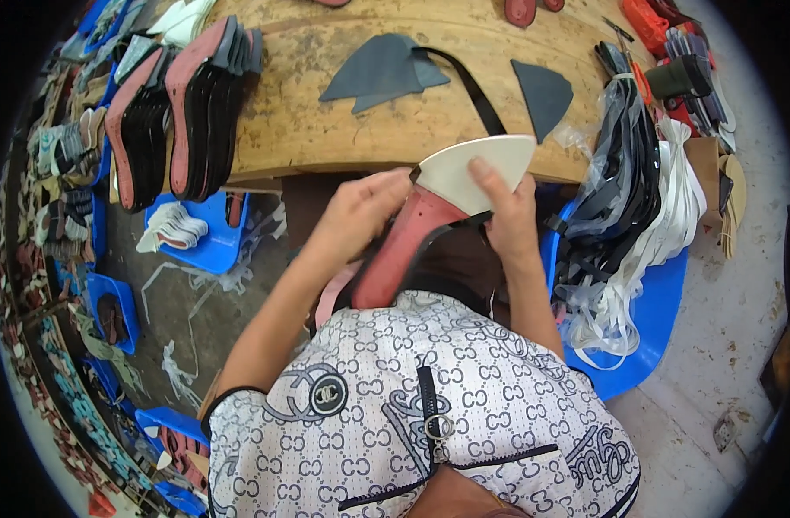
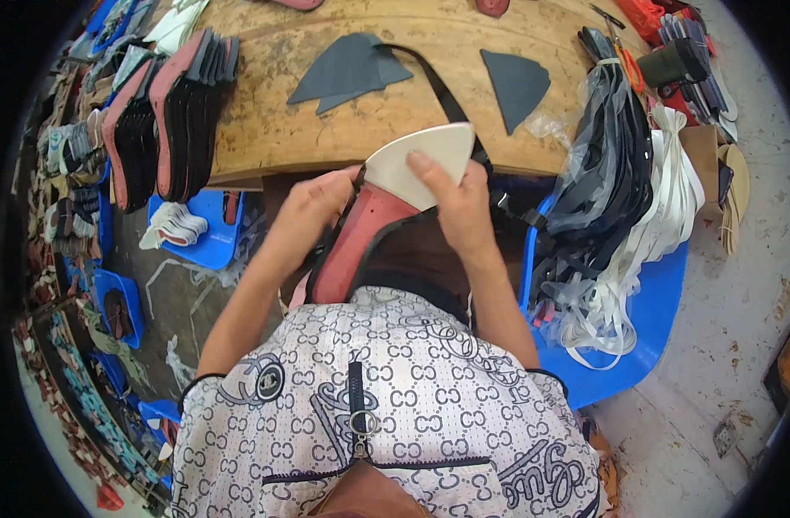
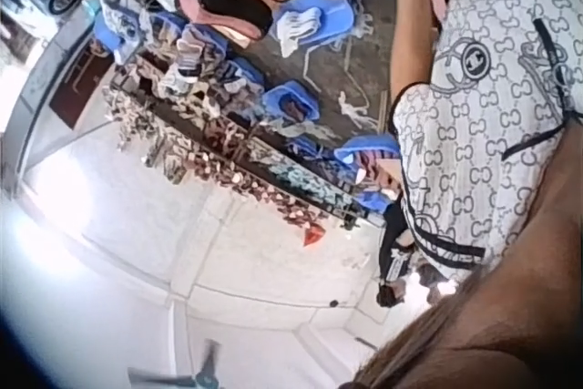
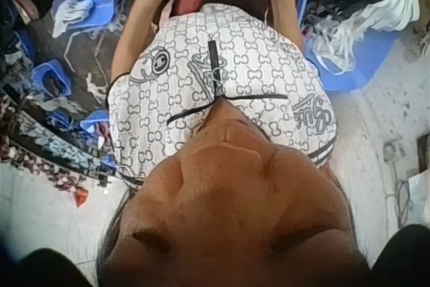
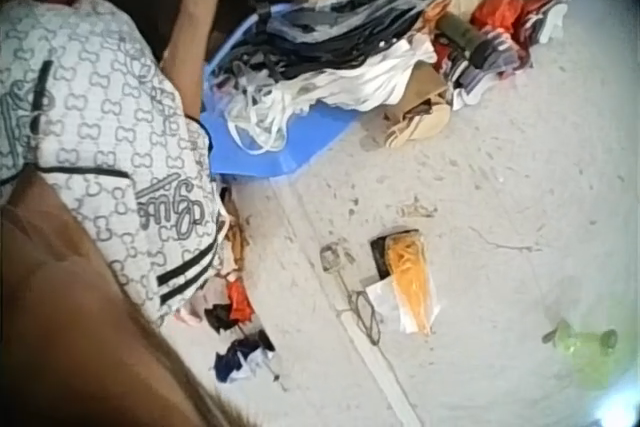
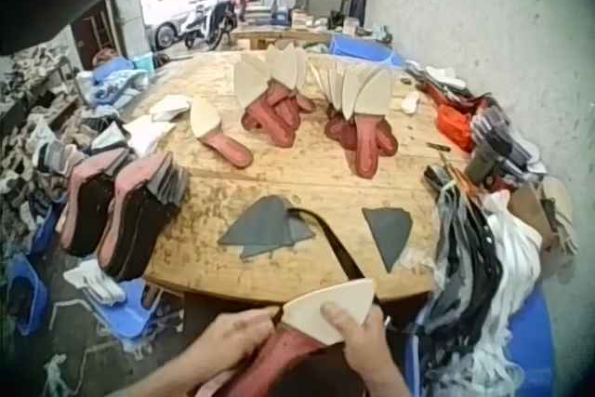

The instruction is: Attaching straps and uppers to shoe soles in a factory setting.

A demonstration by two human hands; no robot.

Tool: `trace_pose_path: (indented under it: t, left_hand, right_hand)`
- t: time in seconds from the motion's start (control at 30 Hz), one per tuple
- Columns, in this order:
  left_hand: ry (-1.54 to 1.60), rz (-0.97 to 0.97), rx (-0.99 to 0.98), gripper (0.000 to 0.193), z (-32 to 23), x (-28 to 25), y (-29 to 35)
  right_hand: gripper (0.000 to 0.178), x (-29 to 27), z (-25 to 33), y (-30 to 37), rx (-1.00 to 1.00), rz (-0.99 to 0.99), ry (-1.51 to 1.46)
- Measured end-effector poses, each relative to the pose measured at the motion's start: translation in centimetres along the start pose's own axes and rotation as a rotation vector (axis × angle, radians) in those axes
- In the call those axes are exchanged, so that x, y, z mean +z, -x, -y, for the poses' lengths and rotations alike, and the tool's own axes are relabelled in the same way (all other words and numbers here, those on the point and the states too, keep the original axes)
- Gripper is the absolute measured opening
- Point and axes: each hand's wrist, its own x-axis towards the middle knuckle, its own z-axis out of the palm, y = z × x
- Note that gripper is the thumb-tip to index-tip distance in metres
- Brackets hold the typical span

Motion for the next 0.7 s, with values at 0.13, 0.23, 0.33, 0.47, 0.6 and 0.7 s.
trace_pose_path:
  t: [0.13, 0.23, 0.33, 0.47, 0.6, 0.7]
  left_hand:
    - [-0.193, 0.034, -0.012, 0.042, 1.3, -0.1, 0.4]
    - [-0.495, -0.041, 0.187, 0.034, 2.8, 0.0, 2.3]
    - [0.106, 0.163, -0.177, 0.027, 1.6, -0.2, 4.4]
    - [0.383, 0.347, -0.179, 0.049, 0.6, -2.0, 3.9]
    - [-0.355, 0.254, 0.006, 0.040, -0.3, -3.2, 0.9]
    - [-0.668, 0.132, 0.035, 0.034, -1.0, -2.1, 0.8]
  right_hand:
    - [0.026, 0.3, -0.4, -0.1, 0.057, 0.002, -0.137]
    - [0.027, 0.2, -1.0, -0.1, 0.117, 0.082, -0.074]
    - [0.027, 0.5, -0.8, 0.3, 0.152, 0.182, -0.011]
    - [0.028, 1.1, -1.4, 0.0, 0.203, 0.197, -0.090]
    - [0.028, 2.7, -1.6, -0.4, 0.233, 0.199, -0.139]
    - [0.031, 2.7, -1.9, -0.9, 0.232, 0.165, -0.207]
